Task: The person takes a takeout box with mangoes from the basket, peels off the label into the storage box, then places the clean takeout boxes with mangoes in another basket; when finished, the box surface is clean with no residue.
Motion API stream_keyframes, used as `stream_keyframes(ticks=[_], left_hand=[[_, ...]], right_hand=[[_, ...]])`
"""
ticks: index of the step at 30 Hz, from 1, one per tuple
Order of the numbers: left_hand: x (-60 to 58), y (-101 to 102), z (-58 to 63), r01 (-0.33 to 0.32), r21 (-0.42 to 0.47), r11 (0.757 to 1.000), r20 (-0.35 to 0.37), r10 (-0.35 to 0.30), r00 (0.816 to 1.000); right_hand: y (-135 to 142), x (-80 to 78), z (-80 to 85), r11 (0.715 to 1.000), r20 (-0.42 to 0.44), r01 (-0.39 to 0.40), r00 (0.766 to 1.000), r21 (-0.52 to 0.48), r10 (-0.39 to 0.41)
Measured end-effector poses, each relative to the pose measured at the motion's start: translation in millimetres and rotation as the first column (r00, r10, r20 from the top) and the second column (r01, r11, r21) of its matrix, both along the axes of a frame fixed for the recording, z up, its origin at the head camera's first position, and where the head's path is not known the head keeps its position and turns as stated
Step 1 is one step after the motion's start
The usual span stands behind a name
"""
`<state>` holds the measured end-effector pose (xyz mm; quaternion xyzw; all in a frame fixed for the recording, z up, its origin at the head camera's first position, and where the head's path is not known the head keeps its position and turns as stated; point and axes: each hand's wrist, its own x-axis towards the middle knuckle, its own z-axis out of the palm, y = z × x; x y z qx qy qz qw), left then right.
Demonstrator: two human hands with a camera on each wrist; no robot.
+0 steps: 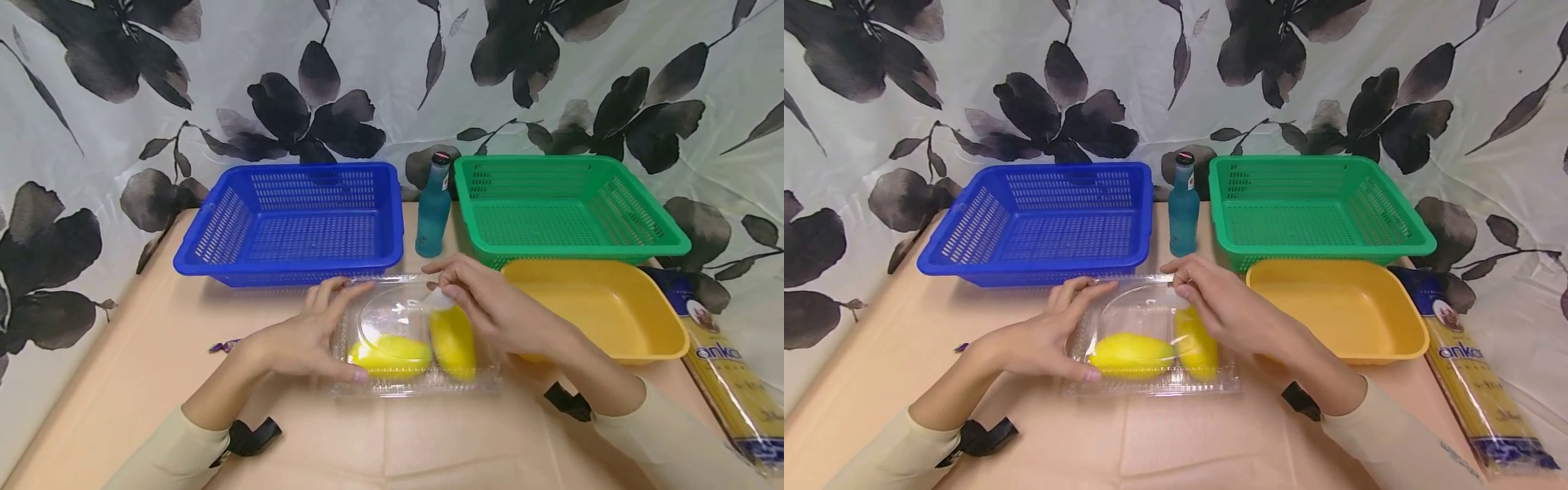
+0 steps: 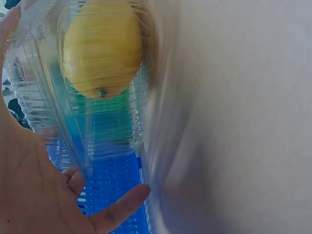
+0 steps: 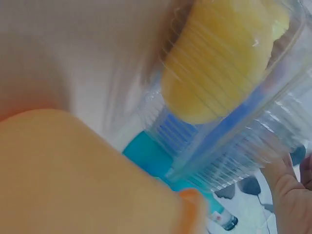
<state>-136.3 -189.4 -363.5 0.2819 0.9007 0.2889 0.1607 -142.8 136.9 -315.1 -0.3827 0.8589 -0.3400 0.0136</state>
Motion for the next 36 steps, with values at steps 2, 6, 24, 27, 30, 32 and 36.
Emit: stream_keyframes(ticks=[2, 6, 24, 27, 30, 32, 36], left_hand=[[-0.5, 0, 0.0, 0.002, -0.005, 1.0, -0.012, -0.002, 1.0], [-1.6, 0, 0.0, 0.001, 0.001, 1.0, -0.019, -0.001, 1.0], [3.8, 0, -6.7, -0.013, 0.027, 1.0, 0.019, 0.013, 1.0], [2.0, 0, -5.7, 0.001, 0.025, 1.0, 0.02, -0.002, 1.0], [1.0, 1, -4.7, 0.009, 0.024, 1.0, 0.031, -0.01, 0.999], [0.9, 1, -4.0, 0.01, 0.021, 1.0, 0.037, -0.011, 0.999], [1.3, 0, -3.3, 0.011, 0.01, 1.0, 0.031, -0.012, 0.999]], right_hand=[[3, 0.2, 3.4, 1.0, 0.008, 0.011, 1.0, -0.028, -0.011], [9, 1.6, 10.4, 0.999, -0.01, 0.027, 1.0, -0.022, -0.028], [68, -10.8, 16.0, 0.995, -0.029, -0.071, 0.997, 0.063, 0.073], [80, -13.4, 16.4, 0.996, -0.01, -0.068, 0.998, 0.061, 0.069], [92, -15.4, 15.4, 0.996, -0.008, -0.058, 0.998, 0.068, 0.059], [98, -17.5, 14.4, 0.996, -0.011, -0.048, 0.999, 0.08, 0.049], [110, -25.1, 12.3, 0.992, -0.05, -0.014, 0.999, 0.125, 0.021]])
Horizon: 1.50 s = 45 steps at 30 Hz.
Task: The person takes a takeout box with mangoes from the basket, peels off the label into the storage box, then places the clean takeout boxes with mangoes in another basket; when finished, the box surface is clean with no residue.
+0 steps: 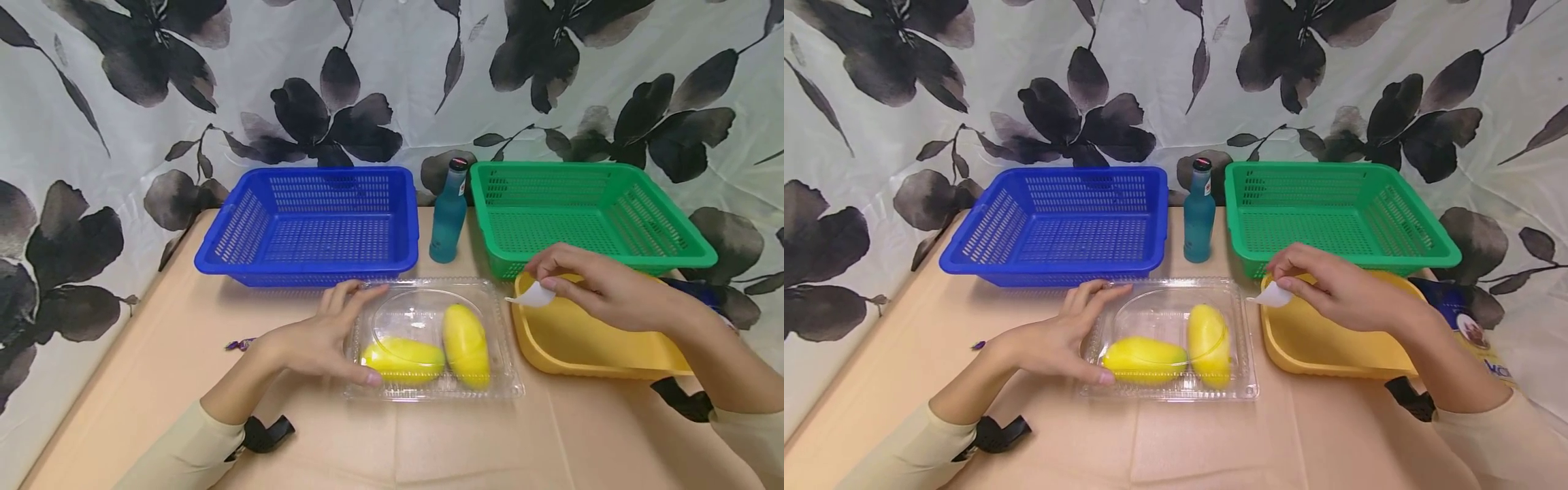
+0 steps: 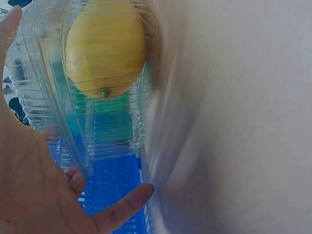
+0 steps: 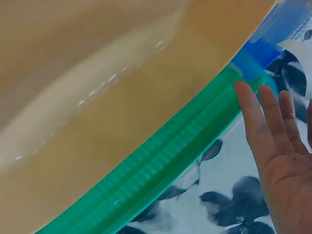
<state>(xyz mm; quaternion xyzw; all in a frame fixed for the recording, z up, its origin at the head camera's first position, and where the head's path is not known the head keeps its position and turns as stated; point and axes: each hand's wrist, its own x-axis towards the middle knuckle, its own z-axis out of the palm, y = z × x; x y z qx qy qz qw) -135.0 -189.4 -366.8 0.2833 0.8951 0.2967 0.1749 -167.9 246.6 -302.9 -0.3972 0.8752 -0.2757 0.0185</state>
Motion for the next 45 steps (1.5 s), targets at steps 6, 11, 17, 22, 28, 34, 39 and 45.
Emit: stream_keyframes(ticks=[6, 11, 17, 22, 28, 34, 39, 45], left_hand=[[1.1, 1, 0.0, 0.009, -0.011, 1.0, -0.004, -0.009, 1.0], [1.6, 0, 0.8, 0.008, -0.016, 1.0, -0.004, -0.008, 1.0], [0.8, 1, 1.0, 0.012, -0.014, 1.0, -0.003, -0.012, 1.0], [1.8, 2, 1.4, 0.009, -0.022, 1.0, 0.01, -0.009, 1.0], [2.7, 2, 3.9, -0.01, -0.016, 1.0, 0.028, 0.011, 1.0], [3.2, 2, 4.1, -0.016, -0.008, 1.0, 0.034, 0.017, 0.999], [3.0, 2, 3.7, -0.016, -0.011, 1.0, 0.027, 0.016, 1.0], [2.8, 3, 3.3, -0.013, -0.009, 1.0, 0.027, 0.014, 1.0]], right_hand=[[22, -9.9, -3.9, 0.997, -0.044, 0.046, 0.998, 0.061, -0.043], [37, -15.8, -7.6, 0.99, -0.015, 0.085, 0.996, 0.113, -0.083], [47, -19.7, -13.1, 0.981, 0.066, 0.122, 0.989, 0.153, -0.134], [58, -21.0, -15.2, 0.967, 0.018, 0.139, 0.989, 0.211, -0.146], [73, -25.5, -13.2, 0.928, 0.0, 0.183, 0.981, 0.325, -0.193], [80, -27.9, -20.1, 0.893, 0.067, 0.203, 0.966, 0.401, -0.249], [85, -29.1, -31.8, 0.909, 0.157, 0.157, 0.96, 0.385, -0.232], [89, -29.6, -42.2, 0.94, 0.31, 0.052, 0.937, 0.338, -0.163]])
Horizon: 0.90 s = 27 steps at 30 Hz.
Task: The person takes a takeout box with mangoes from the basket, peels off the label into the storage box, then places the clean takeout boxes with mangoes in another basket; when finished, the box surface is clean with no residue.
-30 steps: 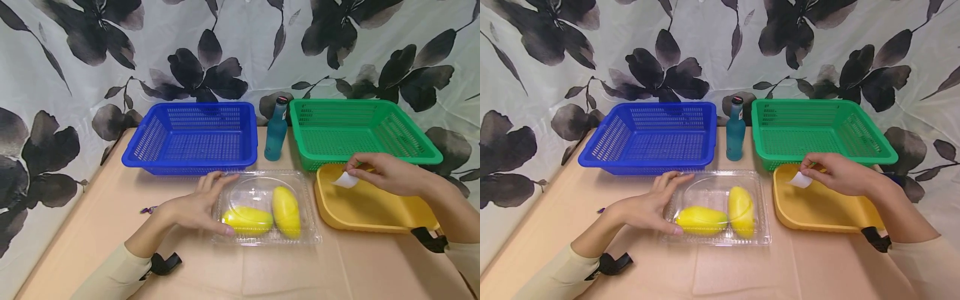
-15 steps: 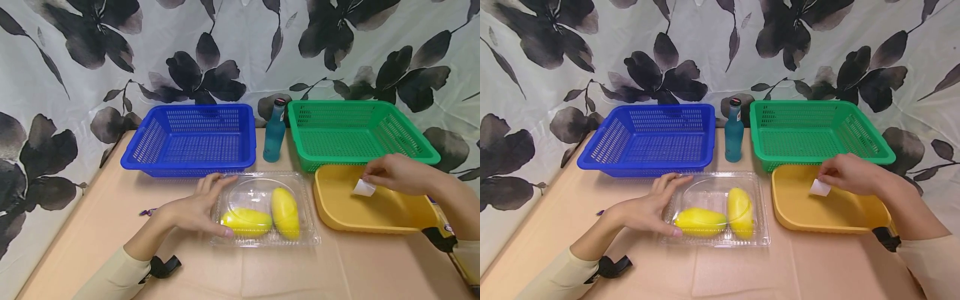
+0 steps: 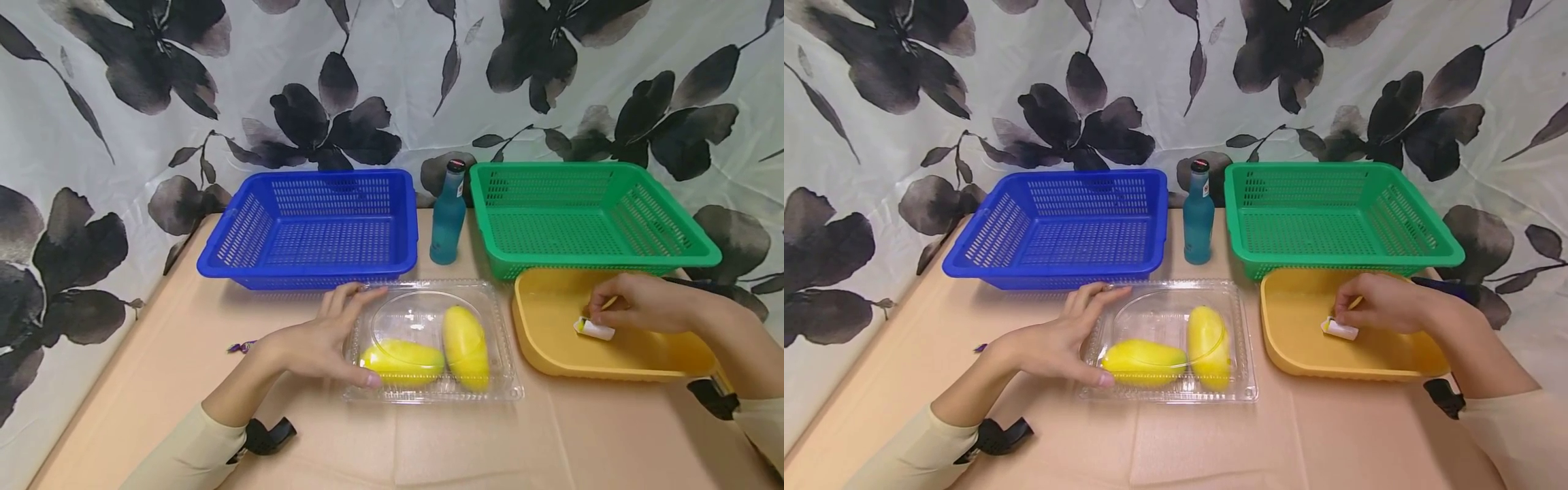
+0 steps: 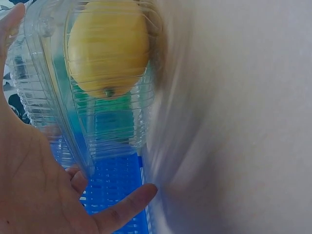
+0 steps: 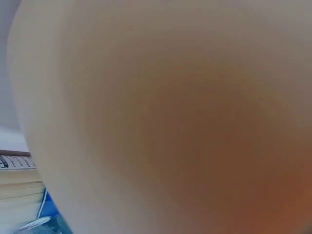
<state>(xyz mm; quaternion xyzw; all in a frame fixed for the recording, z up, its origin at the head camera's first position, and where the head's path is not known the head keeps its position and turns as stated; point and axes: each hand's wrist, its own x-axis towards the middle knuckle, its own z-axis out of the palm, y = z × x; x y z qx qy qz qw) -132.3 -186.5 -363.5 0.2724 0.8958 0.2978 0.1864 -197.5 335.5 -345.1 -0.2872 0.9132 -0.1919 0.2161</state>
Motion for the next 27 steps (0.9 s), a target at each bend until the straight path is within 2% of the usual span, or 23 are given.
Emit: stream_keyframes(ticks=[5, 7, 16, 23, 27], left_hand=[[0.4, 0, -0.4, 0.0, 0.002, 1.0, -0.009, 0.0, 1.0], [0.3, 0, -0.5, 0.001, 0.0, 1.0, -0.012, -0.001, 1.0], [-0.1, 0, 0.5, 0.004, -0.002, 1.0, -0.015, -0.004, 1.0], [0.6, 0, 0.4, 0.003, 0.009, 1.0, -0.02, -0.003, 1.0], [1.0, 0, 0.7, 0.006, 0.011, 1.0, -0.016, -0.005, 1.0]], right_hand=[[-1, 1.1, 2.0, 1.0, 0.097, -0.001, 0.995, 0.005, 0.001], [-1, 2.1, 2.8, 1.0, 0.104, 0.003, 0.995, 0.021, -0.005], [-6, 9.7, 2.4, 0.992, 0.047, 0.008, 0.999, 0.126, -0.014], [-5, 16.3, 5.7, 0.993, 0.089, 0.031, 0.995, 0.116, -0.042], [-8, 20.6, 6.7, 0.993, -0.004, 0.047, 0.999, 0.107, -0.046]])
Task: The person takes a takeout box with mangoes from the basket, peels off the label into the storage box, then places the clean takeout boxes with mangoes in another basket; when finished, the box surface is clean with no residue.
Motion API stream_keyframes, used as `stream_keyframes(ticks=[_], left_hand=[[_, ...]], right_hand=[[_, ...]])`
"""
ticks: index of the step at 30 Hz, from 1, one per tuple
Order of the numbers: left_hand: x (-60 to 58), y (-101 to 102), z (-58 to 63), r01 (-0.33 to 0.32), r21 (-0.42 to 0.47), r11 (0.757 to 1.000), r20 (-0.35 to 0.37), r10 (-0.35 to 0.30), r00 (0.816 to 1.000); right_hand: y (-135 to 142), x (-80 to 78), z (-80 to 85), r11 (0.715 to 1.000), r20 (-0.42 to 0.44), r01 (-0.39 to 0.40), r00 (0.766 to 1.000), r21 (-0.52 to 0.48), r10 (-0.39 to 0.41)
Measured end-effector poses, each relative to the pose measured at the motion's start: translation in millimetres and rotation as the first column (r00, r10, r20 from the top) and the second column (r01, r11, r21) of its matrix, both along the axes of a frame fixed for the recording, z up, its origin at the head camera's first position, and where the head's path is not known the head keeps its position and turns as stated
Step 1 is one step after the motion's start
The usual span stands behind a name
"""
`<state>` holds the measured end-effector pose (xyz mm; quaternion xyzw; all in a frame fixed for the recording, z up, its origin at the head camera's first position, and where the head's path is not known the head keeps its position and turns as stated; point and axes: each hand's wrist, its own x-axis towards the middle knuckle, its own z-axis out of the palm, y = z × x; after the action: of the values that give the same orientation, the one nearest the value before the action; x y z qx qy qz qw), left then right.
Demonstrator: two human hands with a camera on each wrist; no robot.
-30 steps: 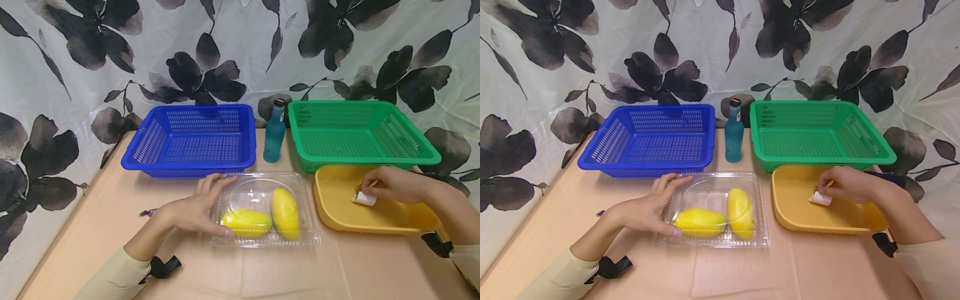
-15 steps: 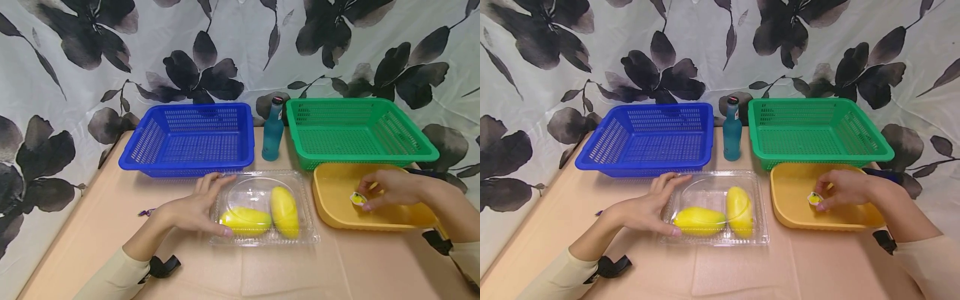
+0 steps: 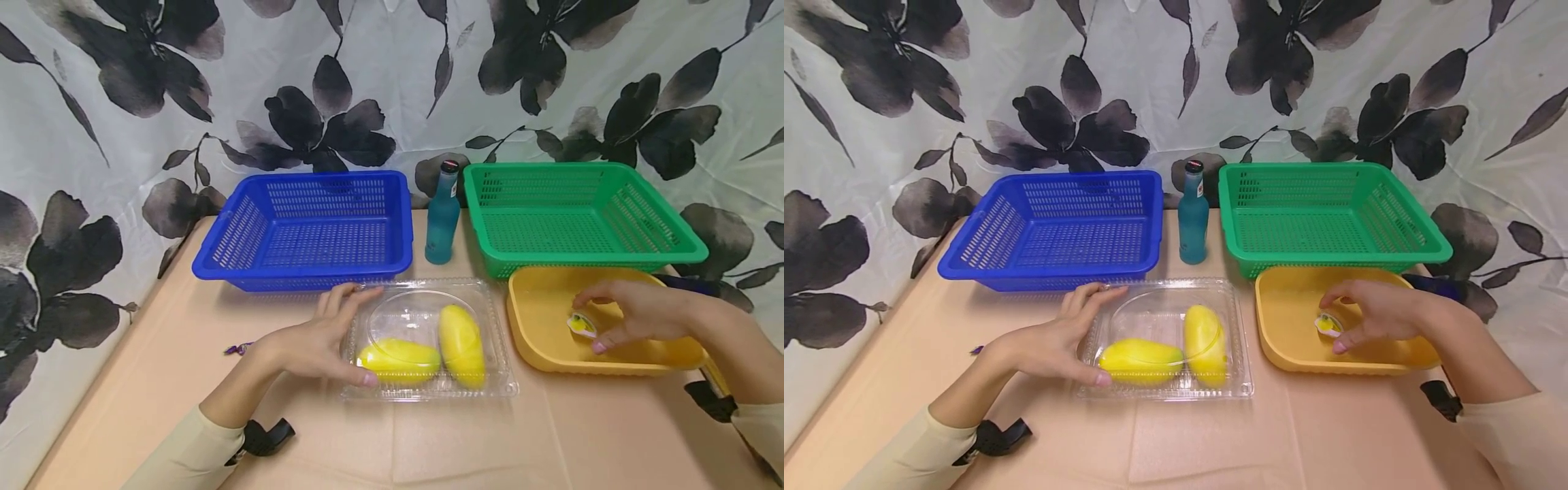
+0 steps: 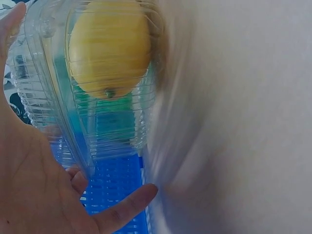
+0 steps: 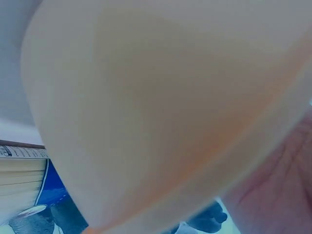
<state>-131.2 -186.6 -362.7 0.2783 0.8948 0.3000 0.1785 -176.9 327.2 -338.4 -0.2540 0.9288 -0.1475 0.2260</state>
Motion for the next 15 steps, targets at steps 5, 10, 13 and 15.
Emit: stream_keyframes(ticks=[5, 10, 13, 15], left_hand=[[0.1, -1, -0.1, -0.006, -0.003, 1.0, 0.004, 0.006, 1.0], [0.1, -1, -1.5, -0.006, 0.003, 1.0, -0.005, 0.006, 1.0], [0.0, -1, -2.4, -0.006, -0.001, 1.0, -0.012, 0.006, 1.0], [-0.3, -1, -2.4, -0.005, -0.003, 1.0, -0.012, 0.005, 1.0]], right_hand=[[-7, 4.6, 0.1, 1.0, -0.11, -0.013, 0.994, -0.023, 0.011], [-12, 9.1, 4.5, 1.0, -0.137, -0.008, 0.991, -0.025, 0.005], [-14, 12.0, 9.7, 0.999, -0.148, 0.006, 0.989, -0.031, -0.011], [-17, 13.6, 13.3, 0.999, -0.17, 0.011, 0.985, -0.05, -0.019]])
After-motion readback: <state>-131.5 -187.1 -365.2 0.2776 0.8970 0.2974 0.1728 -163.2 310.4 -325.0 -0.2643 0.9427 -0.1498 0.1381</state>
